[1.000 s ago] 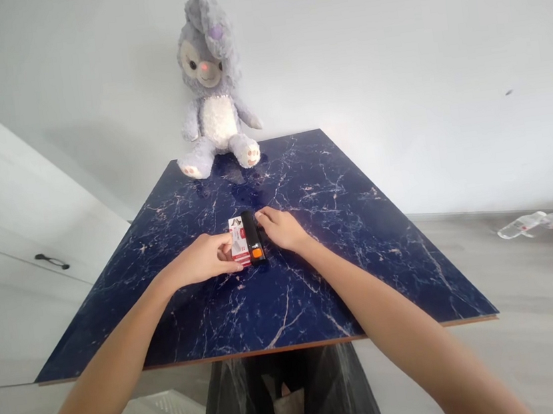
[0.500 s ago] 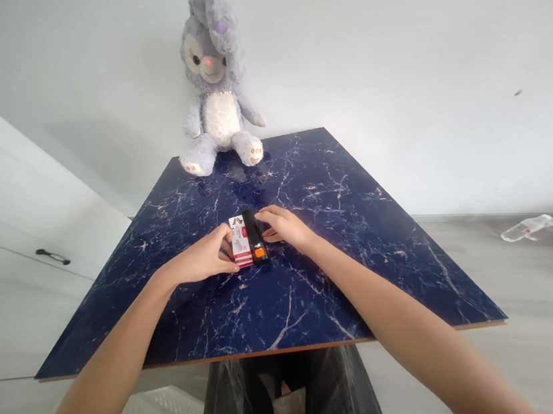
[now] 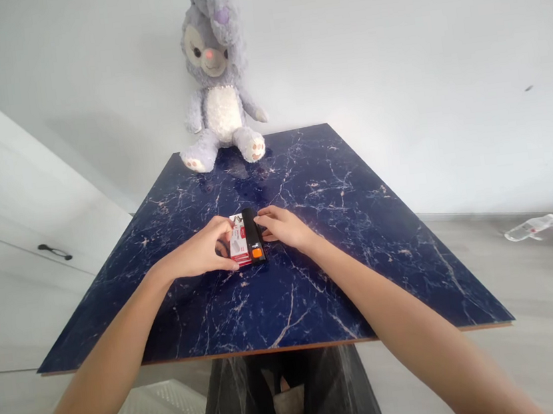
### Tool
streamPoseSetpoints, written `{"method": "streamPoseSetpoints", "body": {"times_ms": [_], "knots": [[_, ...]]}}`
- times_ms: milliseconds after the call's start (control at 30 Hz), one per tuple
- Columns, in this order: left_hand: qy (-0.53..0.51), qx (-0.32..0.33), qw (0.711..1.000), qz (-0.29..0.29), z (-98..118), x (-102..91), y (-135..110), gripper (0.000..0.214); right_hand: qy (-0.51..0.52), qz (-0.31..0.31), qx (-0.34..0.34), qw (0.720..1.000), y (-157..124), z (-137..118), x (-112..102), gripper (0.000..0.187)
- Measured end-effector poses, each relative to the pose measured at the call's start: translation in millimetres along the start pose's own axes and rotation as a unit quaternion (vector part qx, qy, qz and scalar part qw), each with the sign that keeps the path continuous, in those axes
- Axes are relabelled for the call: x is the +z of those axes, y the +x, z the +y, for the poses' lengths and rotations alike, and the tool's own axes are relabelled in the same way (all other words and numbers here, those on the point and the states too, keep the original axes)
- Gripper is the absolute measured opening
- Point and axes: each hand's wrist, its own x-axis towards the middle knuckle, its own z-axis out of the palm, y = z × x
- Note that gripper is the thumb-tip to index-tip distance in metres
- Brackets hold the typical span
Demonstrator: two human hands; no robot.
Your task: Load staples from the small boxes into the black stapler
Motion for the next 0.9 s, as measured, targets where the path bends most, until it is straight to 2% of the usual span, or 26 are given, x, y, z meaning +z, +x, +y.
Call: {"method": "streamPoseSetpoints", "body": {"times_ms": [100,367,533,700,900], "knots": [[0.001,-0.005,0.999,-0.053,2.8,3.3,-1.0,0.058,-0.001,-0.003,0.000,1.000,0.0,0.1,0.2,0.027],[0.117,0.008,0.993,-0.033,18.8,5.0,-4.4,0.039,-0.003,-0.005,-0.012,1.000,2.2,2.6,0.1,0.022],[0.113,-0.004,0.993,-0.045,22.9,2.9,-6.8,0.045,-0.004,-0.011,-0.010,1.000,2.5,2.9,0.1,0.023],[0.127,0.005,0.992,-0.017,18.1,2.2,-5.2,0.042,-0.010,-0.013,-0.020,1.000,3.3,5.2,-0.9,0.022],[0.094,0.006,0.995,-0.014,14.4,4.0,-2.5,0.038,-0.009,-0.019,-0.019,1.000,3.5,6.0,-1.1,0.021]]}}
